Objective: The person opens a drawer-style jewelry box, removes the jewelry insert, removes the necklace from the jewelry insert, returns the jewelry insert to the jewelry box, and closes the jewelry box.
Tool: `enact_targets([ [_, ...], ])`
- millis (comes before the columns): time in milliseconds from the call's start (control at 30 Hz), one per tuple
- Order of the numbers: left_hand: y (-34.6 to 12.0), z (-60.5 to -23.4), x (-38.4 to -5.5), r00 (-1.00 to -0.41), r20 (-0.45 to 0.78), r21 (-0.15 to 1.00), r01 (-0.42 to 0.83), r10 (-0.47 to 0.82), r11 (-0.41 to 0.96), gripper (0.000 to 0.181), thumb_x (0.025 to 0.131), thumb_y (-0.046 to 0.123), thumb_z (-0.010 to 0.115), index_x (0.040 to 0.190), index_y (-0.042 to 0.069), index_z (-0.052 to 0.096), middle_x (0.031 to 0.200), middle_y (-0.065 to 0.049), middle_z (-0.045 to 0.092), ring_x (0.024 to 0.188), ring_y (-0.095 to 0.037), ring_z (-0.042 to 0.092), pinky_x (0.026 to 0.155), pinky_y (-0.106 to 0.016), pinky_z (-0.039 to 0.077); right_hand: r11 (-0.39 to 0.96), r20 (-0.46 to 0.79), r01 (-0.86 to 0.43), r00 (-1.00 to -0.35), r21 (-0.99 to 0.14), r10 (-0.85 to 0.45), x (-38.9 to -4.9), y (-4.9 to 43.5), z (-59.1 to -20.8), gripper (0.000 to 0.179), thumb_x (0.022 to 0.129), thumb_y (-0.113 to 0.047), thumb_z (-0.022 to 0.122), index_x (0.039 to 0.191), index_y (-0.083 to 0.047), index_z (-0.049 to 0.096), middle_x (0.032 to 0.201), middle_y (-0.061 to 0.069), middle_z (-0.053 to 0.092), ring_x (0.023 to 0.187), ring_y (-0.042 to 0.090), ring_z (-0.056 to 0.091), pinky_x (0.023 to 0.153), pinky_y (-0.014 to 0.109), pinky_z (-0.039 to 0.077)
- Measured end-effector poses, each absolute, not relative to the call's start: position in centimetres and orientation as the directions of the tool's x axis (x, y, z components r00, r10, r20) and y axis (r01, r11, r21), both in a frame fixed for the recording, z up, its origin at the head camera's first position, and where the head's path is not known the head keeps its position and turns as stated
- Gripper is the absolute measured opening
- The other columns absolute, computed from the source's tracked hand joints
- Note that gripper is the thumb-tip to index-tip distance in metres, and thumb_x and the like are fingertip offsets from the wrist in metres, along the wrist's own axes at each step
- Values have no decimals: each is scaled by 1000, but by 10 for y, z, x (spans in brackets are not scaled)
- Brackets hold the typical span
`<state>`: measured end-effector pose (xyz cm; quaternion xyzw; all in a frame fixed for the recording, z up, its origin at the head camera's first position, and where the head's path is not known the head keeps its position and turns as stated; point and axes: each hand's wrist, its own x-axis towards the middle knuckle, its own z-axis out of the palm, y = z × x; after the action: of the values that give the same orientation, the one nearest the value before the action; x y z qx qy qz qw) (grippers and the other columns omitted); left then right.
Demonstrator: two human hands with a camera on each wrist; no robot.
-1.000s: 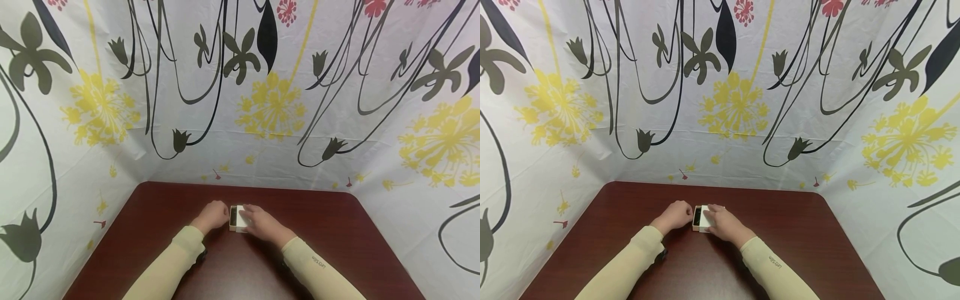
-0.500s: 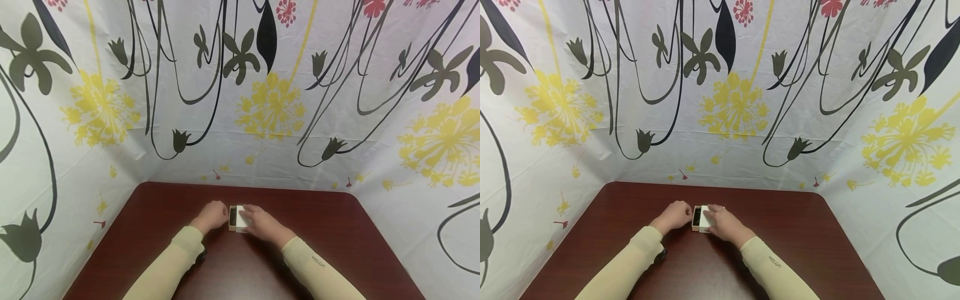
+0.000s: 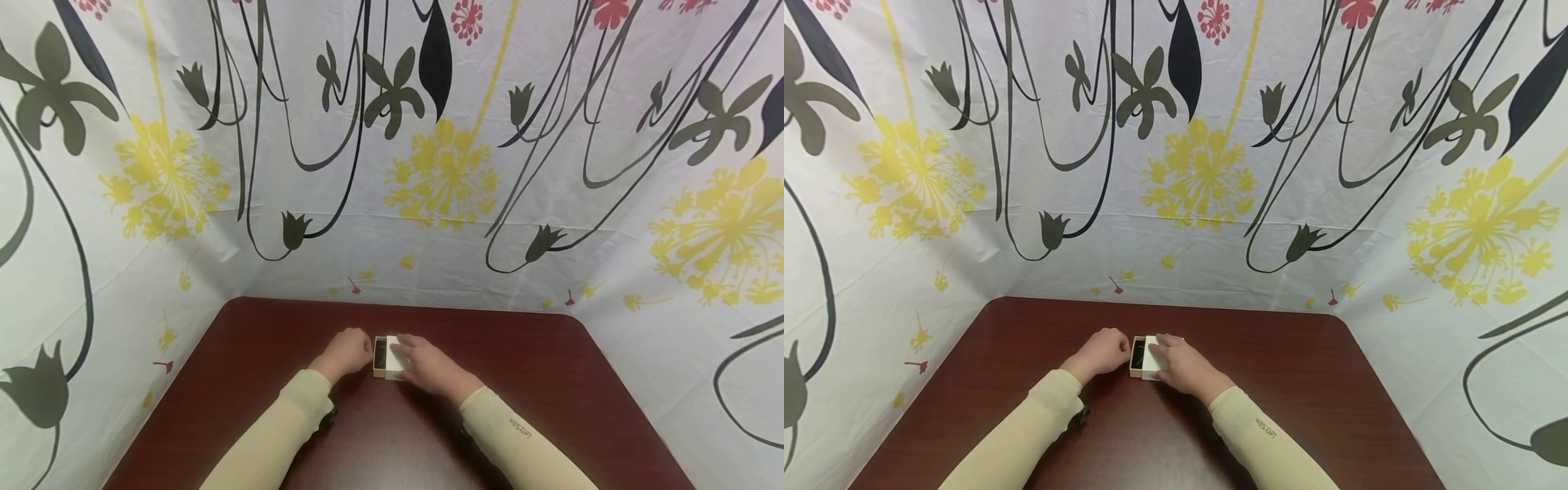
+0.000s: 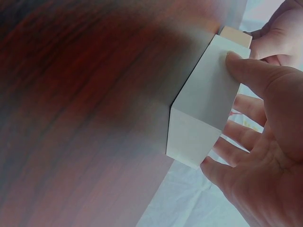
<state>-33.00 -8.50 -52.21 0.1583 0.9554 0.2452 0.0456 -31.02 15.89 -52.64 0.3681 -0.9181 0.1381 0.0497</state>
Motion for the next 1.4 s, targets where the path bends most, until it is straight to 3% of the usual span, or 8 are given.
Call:
enact_targets([
  [433,-88,-521,-331,-942,-2,481,293,335,826,46,93,2,64,56,19,44,51,8,31,48,-13,32,53,-32,35,672,226,-714,-700,-197,-677,-310,161,-527,59,98,-21,87,149,1,66,153,30,59,142,45,59,116,54,50],
  [1400,-90,-513,-326,-946,-4,462,286,325,839,41,93,3,67,57,18,53,54,7,43,53,-14,44,59,-33,41,671,220,-714,-700,-198,-680,-309,161,-525,60,97,-19,87,149,1,65,154,31,58,142,46,59,116,54,50],
])
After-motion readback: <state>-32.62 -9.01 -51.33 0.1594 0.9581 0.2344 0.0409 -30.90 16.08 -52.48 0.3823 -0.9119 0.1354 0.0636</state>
